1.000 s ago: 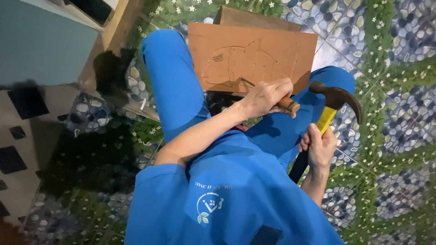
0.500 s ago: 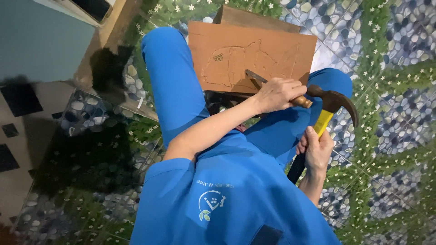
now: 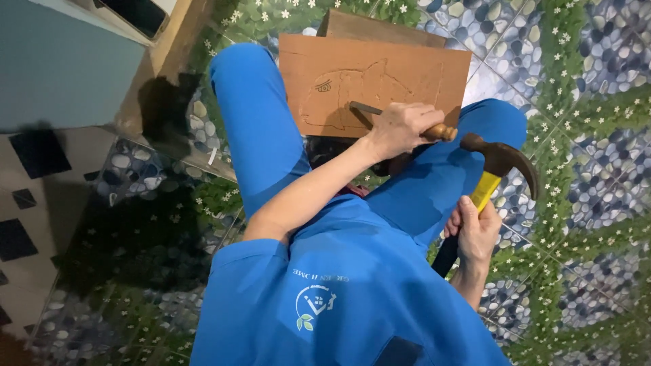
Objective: Engraving a fish design onto a wooden board using a hammer and a metal punch tool.
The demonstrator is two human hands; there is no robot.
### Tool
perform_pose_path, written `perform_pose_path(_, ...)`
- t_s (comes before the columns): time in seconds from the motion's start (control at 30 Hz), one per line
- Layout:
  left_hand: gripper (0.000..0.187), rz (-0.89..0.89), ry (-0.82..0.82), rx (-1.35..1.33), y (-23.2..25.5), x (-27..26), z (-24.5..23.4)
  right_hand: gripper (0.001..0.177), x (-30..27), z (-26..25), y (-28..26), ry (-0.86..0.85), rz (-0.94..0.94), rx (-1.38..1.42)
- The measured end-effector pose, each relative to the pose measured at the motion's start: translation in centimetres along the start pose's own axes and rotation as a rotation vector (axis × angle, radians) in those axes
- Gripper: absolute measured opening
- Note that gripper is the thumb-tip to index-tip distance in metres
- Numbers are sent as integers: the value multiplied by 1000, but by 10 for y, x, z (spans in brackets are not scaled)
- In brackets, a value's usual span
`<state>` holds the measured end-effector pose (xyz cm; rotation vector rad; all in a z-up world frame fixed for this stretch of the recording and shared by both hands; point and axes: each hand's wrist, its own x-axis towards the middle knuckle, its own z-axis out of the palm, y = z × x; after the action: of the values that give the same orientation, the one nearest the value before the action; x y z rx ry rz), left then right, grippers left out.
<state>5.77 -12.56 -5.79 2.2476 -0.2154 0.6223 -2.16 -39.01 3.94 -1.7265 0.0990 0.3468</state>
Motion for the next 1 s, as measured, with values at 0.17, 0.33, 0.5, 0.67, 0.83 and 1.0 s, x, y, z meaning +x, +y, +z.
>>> perform_pose_path(0.17, 24, -54, 6, -9, -2, 3, -8, 28, 1, 6, -5, -46, -19, -9)
perform_pose_path(0.33, 41, -41, 0, -4, -8, 4, -8, 30, 2, 7, -7, -66, -33, -9)
perform_pose_path(0.5, 33, -82, 54, 30, -5, 5, -11, 30, 0, 6, -11, -59, -11, 14)
perform_pose_path(0.67, 21, -51, 121, 24, 1, 8, -18, 25, -3, -1, -9, -42, -82, 31)
perform_pose_path(0.83, 26, 16, 203, -17, 12, 14, -40, 26, 5, 14, -15, -50, -128, 117)
perform_pose_path(1.0, 25, 13, 194, -39, 10, 13, -40, 28, 16, 18, -16, -180, -87, 142)
